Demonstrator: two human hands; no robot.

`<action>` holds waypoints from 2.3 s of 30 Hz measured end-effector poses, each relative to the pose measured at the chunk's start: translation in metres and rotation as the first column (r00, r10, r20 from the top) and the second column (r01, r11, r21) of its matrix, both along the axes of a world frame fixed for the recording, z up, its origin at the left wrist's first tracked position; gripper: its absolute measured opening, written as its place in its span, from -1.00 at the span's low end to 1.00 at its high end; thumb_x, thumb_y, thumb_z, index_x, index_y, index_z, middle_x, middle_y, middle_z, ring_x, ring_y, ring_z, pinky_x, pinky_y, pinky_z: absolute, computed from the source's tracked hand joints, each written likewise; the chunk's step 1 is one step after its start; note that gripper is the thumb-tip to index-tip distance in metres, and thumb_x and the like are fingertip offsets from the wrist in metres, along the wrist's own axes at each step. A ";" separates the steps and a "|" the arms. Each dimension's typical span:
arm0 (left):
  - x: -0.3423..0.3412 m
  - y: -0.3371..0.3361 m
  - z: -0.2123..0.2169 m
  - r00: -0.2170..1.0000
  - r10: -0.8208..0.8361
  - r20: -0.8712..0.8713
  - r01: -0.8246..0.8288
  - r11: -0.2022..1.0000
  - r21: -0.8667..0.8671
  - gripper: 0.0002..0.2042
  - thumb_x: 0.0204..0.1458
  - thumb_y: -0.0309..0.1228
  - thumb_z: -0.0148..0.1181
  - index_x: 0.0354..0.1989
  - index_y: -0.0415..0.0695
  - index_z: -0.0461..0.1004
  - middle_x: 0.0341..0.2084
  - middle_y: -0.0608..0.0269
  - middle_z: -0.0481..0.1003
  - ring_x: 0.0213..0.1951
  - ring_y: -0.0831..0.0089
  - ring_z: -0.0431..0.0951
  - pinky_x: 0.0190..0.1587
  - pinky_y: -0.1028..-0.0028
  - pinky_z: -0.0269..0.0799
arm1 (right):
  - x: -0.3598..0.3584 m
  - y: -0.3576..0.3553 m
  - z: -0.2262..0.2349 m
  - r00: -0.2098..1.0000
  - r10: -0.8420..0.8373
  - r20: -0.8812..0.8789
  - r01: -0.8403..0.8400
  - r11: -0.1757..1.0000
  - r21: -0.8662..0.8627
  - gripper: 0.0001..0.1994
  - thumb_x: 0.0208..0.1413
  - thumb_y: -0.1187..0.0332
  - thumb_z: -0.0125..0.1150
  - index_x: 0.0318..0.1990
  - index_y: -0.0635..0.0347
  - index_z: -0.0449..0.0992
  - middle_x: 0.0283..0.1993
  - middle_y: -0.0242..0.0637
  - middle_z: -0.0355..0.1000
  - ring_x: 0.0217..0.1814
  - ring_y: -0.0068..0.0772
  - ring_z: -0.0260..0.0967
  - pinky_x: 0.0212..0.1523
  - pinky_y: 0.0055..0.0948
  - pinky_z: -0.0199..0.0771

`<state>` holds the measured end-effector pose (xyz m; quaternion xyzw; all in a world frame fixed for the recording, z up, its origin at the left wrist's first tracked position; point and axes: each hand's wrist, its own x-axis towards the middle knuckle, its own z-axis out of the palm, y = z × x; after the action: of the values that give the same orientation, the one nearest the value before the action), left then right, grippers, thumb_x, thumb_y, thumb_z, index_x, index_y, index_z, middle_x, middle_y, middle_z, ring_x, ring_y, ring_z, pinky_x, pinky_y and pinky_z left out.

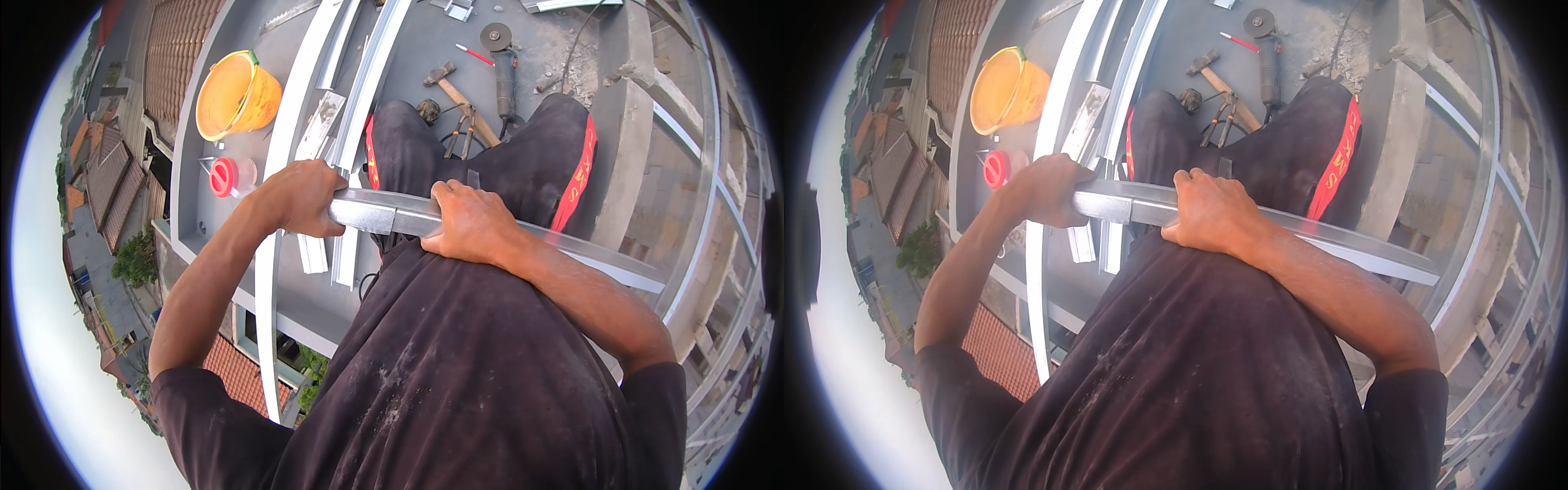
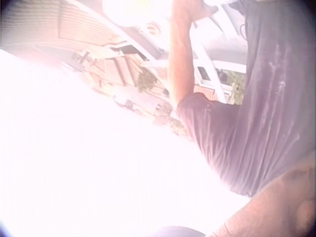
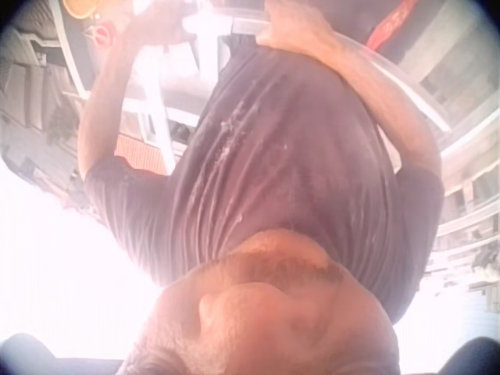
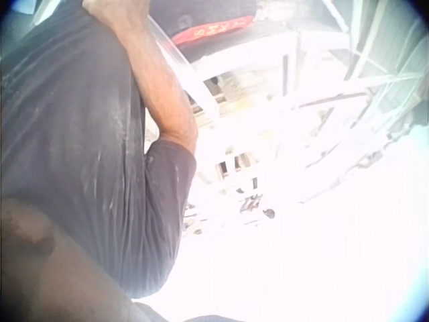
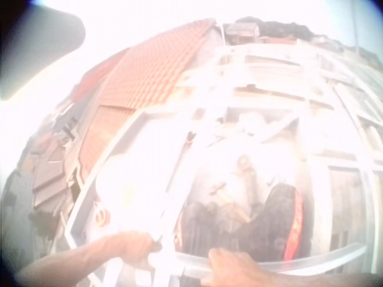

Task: The person cuts a metal profile with an angle grinder, then uses a hammer to tap and align the pieces. They assemble the cut metal profiles into a frame structure on a rooftop, adjusting and fitting the pieces together.

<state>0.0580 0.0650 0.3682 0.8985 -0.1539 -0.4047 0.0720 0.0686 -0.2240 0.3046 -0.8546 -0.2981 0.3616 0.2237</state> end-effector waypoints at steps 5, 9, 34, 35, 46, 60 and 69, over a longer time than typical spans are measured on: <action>-0.015 0.002 -0.015 0.999 0.010 -0.049 -0.011 1.000 -0.022 -0.66 -0.22 -0.28 0.48 -0.28 -0.23 0.66 -0.47 -0.12 0.63 -0.30 -0.11 0.69 -0.15 0.05 0.60 | 0.006 -0.002 -0.007 0.994 0.077 -0.074 -0.076 0.997 0.018 -0.41 -0.06 0.04 0.49 0.02 0.36 0.61 -0.06 0.07 0.63 0.06 0.14 0.62 0.13 -0.06 0.60; -0.004 0.000 -0.012 0.956 0.150 -0.253 -0.156 0.988 -0.002 -0.46 -0.20 -0.13 0.55 -0.04 -0.22 0.73 -0.40 -0.11 0.70 -0.29 0.03 0.74 -0.13 0.08 0.61 | 0.052 -0.002 -0.018 0.868 0.209 -0.450 -0.175 0.978 0.117 -0.30 -0.16 -0.01 0.53 0.03 0.45 0.69 -0.09 0.07 0.70 -0.07 -0.06 0.67 0.02 -0.20 0.61; 0.031 -0.038 -0.137 0.674 0.185 -0.715 -0.030 -0.960 -0.277 0.06 0.04 0.62 0.03 0.25 -0.26 0.41 0.01 -0.05 0.57 0.04 -0.06 0.63 0.32 -0.23 0.44 | 0.044 -0.057 -0.029 0.856 -0.366 0.366 0.155 0.856 0.493 -0.03 0.02 -0.24 0.56 0.40 0.32 0.41 0.31 0.04 0.47 0.34 -0.01 0.43 0.30 -0.13 0.44; 0.030 -0.037 -0.134 0.588 0.247 -0.770 -0.031 -0.945 -0.327 0.01 0.08 0.62 -0.07 0.17 -0.25 0.43 -0.05 -0.03 0.56 0.01 -0.04 0.62 0.23 -0.19 0.48 | 0.034 -0.062 -0.026 0.813 -0.341 0.472 0.104 0.883 0.458 0.12 -0.07 -0.24 0.61 0.52 0.27 0.21 0.37 0.01 0.36 0.36 0.10 0.36 0.31 -0.03 0.42; 0.030 -0.051 -0.101 0.468 0.293 -0.834 -0.061 -0.930 -0.362 -0.01 0.11 0.63 -0.20 0.01 -0.24 0.47 -0.21 -0.05 0.57 -0.13 0.02 0.60 0.06 -0.07 0.52 | 0.008 -0.056 -0.037 0.784 -0.265 0.561 0.086 0.942 0.324 -0.06 -0.16 -0.07 0.68 0.31 0.29 0.37 0.03 -0.12 0.47 0.03 -0.07 0.48 0.05 -0.11 0.49; 0.044 -0.042 -0.099 0.326 0.436 -0.839 -0.094 -0.868 -0.487 0.09 0.10 0.68 -0.33 0.02 -0.31 0.49 -0.27 -0.13 0.59 -0.18 -0.02 0.62 0.01 -0.01 0.58 | 0.012 -0.037 -0.039 0.855 -0.280 0.436 0.108 0.919 0.378 -0.11 -0.18 0.16 0.72 0.27 0.33 0.32 0.07 -0.04 0.47 0.02 0.02 0.52 0.02 -0.11 0.60; 0.047 -0.042 -0.101 0.515 0.325 -0.794 -0.134 -0.884 -0.448 -0.06 0.21 0.49 -0.26 0.13 -0.33 0.42 -0.16 -0.03 0.53 -0.09 0.05 0.56 0.03 -0.02 0.52 | 0.023 -0.036 -0.042 0.817 -0.289 0.499 0.081 0.914 0.397 -0.18 -0.17 0.08 0.69 0.19 0.28 0.37 -0.03 -0.13 0.49 -0.08 -0.10 0.53 -0.15 -0.16 0.61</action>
<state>0.1045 0.0226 0.2672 0.2484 0.0602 0.1206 0.9592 0.0913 -0.2599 0.2624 -0.8917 -0.3242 0.0175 0.3153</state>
